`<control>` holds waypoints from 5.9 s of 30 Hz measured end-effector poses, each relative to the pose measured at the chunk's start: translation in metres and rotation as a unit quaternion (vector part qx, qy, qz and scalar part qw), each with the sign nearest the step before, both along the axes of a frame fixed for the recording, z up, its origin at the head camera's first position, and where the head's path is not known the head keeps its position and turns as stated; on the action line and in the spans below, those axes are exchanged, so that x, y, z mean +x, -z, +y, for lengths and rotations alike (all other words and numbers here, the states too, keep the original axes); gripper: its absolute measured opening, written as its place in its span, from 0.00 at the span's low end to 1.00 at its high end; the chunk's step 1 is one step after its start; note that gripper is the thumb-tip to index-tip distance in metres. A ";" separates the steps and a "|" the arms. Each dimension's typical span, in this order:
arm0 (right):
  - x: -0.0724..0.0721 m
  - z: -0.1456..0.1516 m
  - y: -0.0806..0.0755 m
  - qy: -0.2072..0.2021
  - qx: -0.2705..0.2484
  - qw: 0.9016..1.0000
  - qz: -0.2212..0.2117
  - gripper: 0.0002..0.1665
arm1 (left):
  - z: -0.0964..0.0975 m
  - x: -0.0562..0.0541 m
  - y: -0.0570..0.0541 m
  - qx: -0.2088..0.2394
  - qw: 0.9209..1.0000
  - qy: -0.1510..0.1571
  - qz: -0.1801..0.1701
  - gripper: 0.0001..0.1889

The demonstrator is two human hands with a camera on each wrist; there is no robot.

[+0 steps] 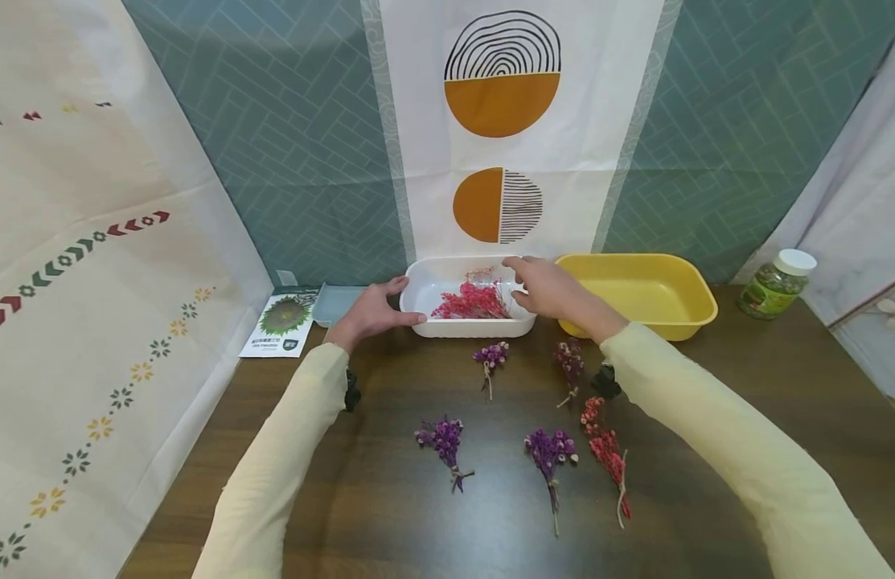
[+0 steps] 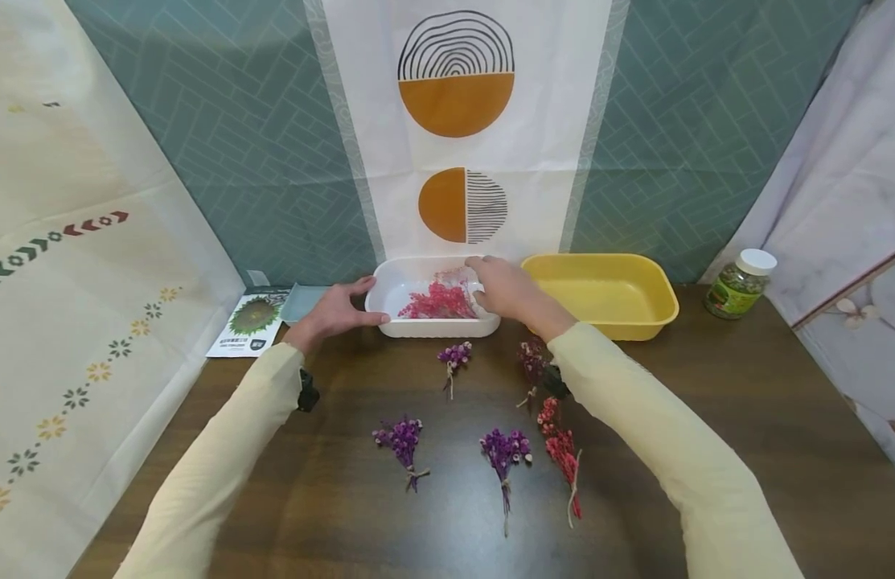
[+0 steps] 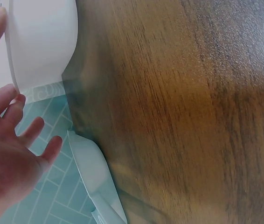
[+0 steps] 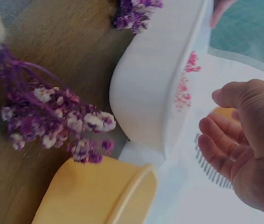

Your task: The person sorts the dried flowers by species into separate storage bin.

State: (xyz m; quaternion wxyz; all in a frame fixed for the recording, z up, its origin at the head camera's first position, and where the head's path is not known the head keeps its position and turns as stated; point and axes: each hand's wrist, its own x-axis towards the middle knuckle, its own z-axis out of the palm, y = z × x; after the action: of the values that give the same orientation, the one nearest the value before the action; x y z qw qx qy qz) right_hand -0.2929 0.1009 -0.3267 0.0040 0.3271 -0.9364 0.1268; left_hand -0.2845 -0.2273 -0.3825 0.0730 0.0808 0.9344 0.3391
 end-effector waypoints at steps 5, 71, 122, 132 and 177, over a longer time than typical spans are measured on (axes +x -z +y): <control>0.015 0.019 -0.008 0.026 -0.044 0.999 -0.007 0.34 | -0.002 0.000 -0.001 -0.003 1.000 -0.002 -0.002 0.53; 0.225 0.134 0.078 0.193 -0.242 0.906 -0.288 0.38 | 0.001 -0.002 0.000 -0.009 1.000 -0.004 -0.007 0.54; 0.225 0.115 0.086 0.195 -0.209 0.939 -0.194 0.21 | 0.000 -0.001 0.000 -0.004 1.000 0.001 -0.001 0.54; 0.225 0.120 0.081 0.198 -0.227 0.933 -0.196 0.21 | 0.000 -0.001 0.000 -0.003 1.000 0.001 -0.001 0.54; 0.181 0.107 0.036 0.111 -0.211 0.967 -0.093 0.20 | -0.001 0.000 0.000 -0.001 1.000 0.003 0.002 0.53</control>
State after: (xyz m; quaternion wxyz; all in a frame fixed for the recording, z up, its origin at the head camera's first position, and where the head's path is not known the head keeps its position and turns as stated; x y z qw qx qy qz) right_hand -0.1122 0.2075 -0.3622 0.0001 0.2001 -0.9151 0.3500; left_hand -0.2847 -0.2285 -0.3829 0.0723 0.0840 0.9346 0.3380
